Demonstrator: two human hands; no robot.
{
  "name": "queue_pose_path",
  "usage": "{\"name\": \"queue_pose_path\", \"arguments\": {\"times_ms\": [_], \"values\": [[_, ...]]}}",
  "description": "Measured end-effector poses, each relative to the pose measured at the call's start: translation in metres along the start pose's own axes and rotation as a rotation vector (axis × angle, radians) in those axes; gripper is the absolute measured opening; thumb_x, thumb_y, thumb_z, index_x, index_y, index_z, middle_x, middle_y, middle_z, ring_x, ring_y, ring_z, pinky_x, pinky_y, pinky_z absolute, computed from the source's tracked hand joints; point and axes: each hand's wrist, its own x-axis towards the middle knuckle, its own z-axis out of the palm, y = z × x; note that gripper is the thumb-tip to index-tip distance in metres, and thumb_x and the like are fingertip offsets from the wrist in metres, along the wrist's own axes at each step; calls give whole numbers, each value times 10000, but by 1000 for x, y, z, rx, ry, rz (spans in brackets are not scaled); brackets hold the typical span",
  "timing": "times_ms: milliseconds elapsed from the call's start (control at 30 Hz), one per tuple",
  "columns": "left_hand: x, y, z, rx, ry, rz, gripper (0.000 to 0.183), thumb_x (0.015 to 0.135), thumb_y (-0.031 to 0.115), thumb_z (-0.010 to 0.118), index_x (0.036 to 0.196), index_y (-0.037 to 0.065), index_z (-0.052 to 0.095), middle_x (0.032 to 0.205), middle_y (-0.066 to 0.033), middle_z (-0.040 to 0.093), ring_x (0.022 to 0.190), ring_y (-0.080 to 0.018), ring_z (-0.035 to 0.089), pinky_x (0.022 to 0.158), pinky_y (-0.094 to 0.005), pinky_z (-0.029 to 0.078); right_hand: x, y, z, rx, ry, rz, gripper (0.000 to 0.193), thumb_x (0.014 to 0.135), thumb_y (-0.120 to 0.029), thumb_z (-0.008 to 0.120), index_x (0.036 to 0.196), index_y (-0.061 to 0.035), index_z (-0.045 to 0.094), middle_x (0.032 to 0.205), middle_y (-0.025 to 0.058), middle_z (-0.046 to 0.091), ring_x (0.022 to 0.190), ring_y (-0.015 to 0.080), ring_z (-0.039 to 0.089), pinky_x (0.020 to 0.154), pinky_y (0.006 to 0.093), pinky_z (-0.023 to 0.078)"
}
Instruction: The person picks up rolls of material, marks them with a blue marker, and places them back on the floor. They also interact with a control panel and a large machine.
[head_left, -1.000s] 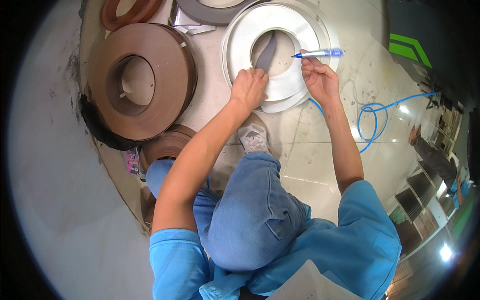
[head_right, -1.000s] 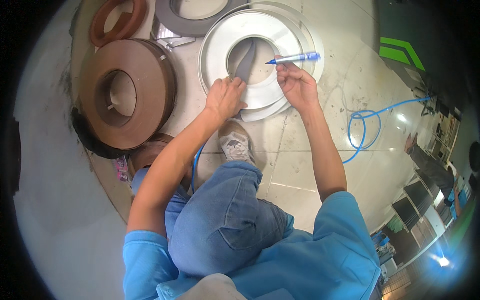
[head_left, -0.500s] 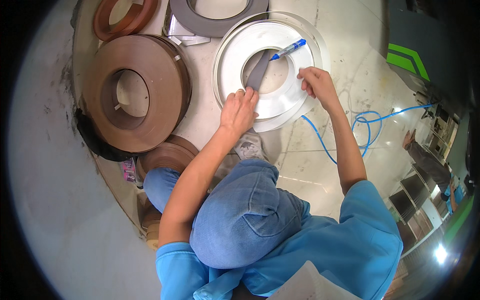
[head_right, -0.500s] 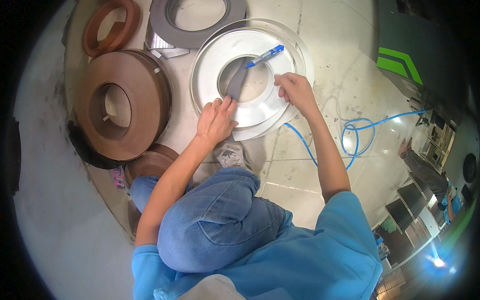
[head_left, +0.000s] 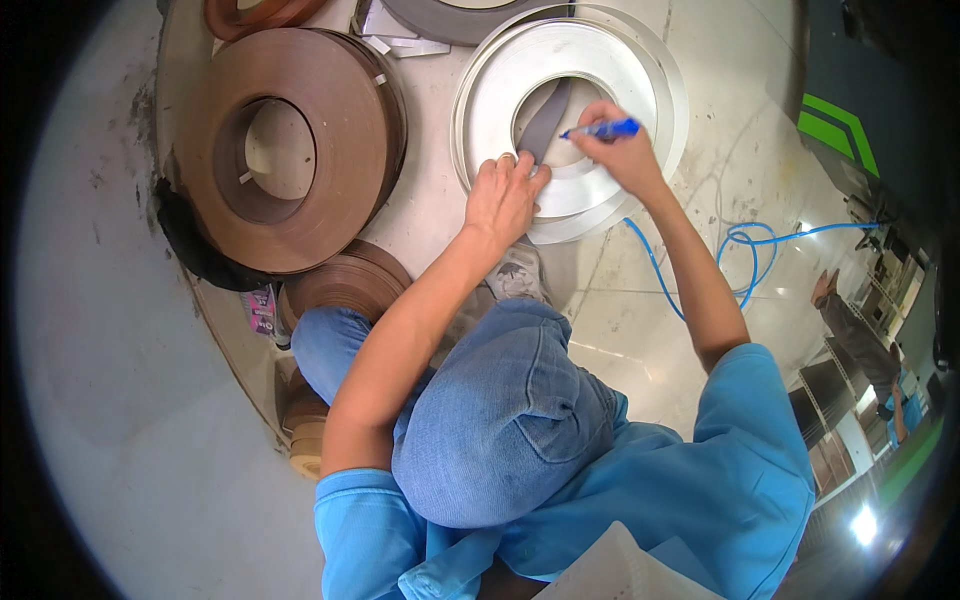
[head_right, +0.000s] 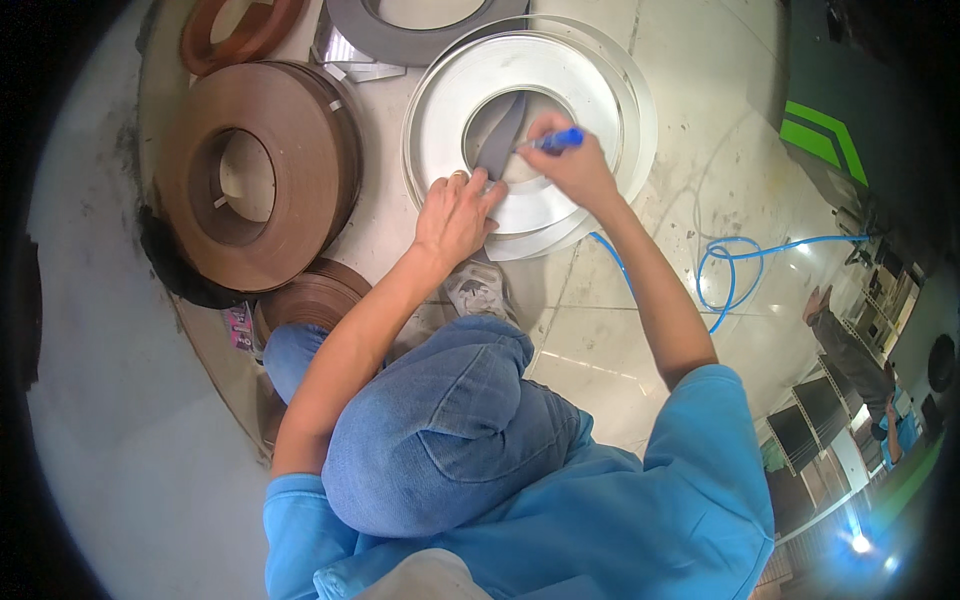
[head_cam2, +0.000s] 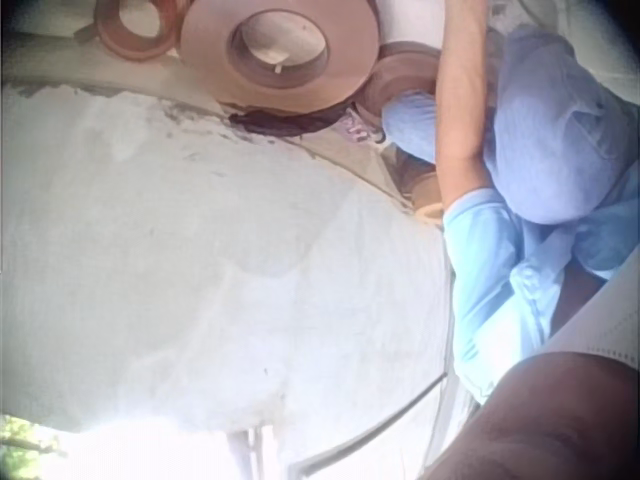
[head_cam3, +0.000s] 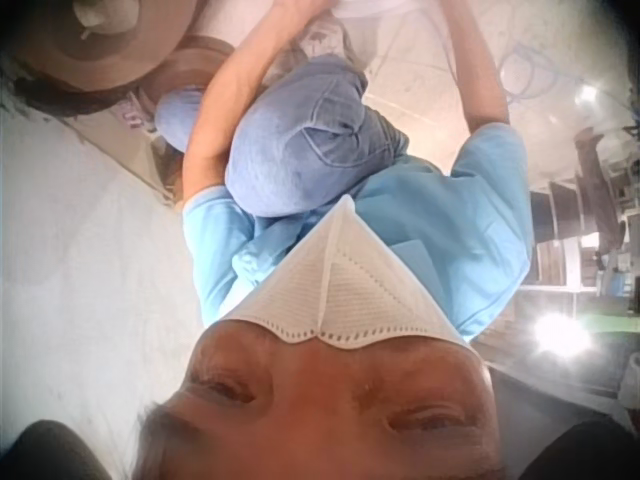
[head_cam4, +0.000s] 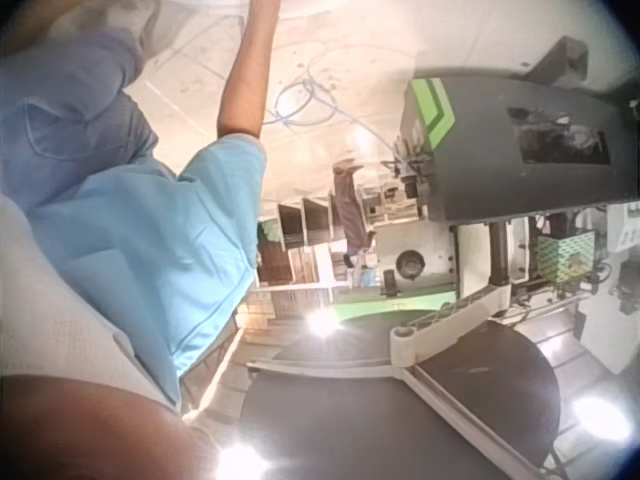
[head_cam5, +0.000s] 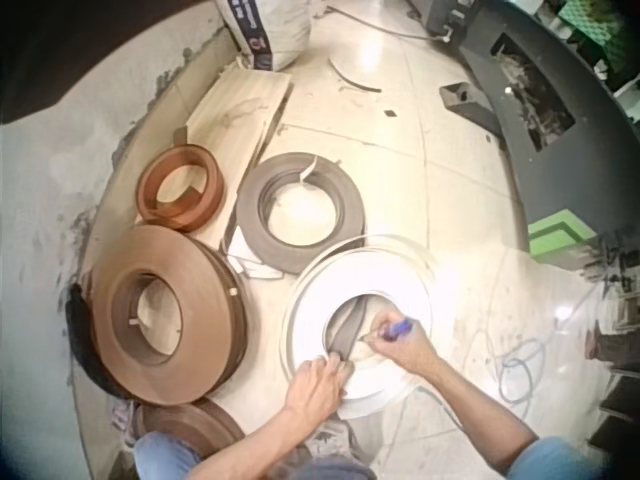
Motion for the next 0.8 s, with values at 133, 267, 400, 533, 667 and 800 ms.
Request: {"name": "queue_pose_path", "arguments": {"times_ms": [133,267,400,533,667,800], "values": [[1,-1,1,-15,19,1,490,773,286,821,1210,174,627,1140,-73,598,1041,-268,644,842,-404,519,-11,20,1,-237,-104,184,228,883,-250,789,899,-69,650,711,-21,610,658,63,541,612,245,441],[0,0,2,-2,15,-3,483,789,283,806,1225,173,630,1159,-69,595,1058,-253,630,846,-394,502,-7,34,0,-209,-134,266,233,869,-249,793,877,-66,649,709,-12,624,640,73,541,599,267,441],[0,0,4,8,-20,-10,467,822,277,776,1257,179,640,1189,-56,589,1091,-220,603,856,-369,472,-4,42,1,-303,-145,191,228,864,-248,791,859,-66,653,682,-3,623,619,79,560,584,272,444],[1,-1,3,-33,42,11,493,755,265,830,1193,162,629,1161,-86,595,1037,-272,646,833,-408,523,-3,42,-1,-232,-138,257,233,865,-247,791,856,-55,659,693,0,624,635,86,553,602,271,447],[2,-2,3,-32,29,14,501,749,264,832,1194,155,627,1156,-85,595,1035,-270,647,820,-407,527,-5,40,0,-216,-122,213,245,850,-264,785,859,-48,670,705,37,642,640,148,567,619,312,460],[1,-3,4,-25,67,26,507,747,273,832,1193,151,625,1148,-84,596,1021,-265,648,805,-402,525,-7,37,2,-356,-82,192,249,837,-273,776,868,-47,676,710,85,655,655,206,598,635,343,477]]}}
